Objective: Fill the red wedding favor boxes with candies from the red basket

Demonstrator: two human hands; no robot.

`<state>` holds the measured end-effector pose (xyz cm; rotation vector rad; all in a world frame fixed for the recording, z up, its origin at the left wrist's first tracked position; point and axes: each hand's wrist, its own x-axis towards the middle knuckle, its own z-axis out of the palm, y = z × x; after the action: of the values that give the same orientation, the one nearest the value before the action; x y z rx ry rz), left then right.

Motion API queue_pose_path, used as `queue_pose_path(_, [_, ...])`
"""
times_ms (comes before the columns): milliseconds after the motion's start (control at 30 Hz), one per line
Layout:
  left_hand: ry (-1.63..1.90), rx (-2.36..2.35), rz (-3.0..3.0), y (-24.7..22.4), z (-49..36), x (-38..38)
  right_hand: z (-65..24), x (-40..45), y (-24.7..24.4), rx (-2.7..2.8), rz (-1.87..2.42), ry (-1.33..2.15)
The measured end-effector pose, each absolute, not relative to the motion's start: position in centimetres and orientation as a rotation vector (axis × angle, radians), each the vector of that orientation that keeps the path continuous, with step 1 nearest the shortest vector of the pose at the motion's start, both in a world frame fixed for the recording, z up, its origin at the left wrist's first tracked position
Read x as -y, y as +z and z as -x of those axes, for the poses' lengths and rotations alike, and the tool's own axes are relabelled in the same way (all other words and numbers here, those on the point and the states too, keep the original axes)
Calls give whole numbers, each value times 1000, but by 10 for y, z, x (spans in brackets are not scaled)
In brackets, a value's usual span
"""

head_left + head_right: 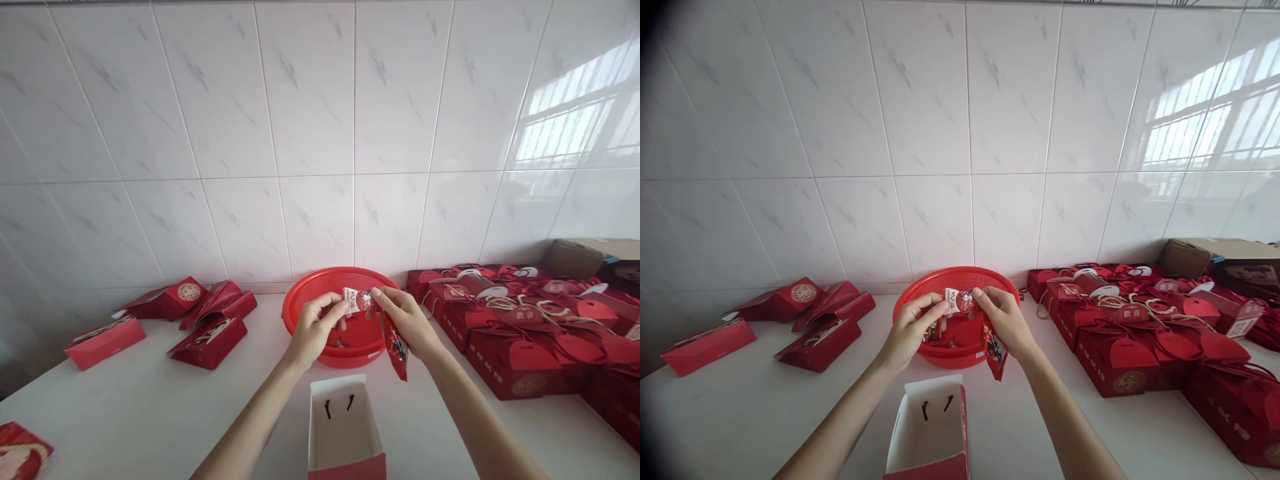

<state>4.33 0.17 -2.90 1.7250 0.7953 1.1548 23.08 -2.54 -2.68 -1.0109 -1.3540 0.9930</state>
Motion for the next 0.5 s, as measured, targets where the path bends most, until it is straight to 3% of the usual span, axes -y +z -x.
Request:
queue_pose_path(100, [1092, -872, -1786, -35, -38, -13, -232, 21, -31, 1376, 1026, 975])
queue_pose_path(300, [952, -1249, -2070, -41, -13, -47, -243, 8, -45, 1555, 1312, 563])
queue_pose_path(500, [-179, -1497, -2357, -33, -21, -93, -243, 7, -51, 1841, 1533, 494])
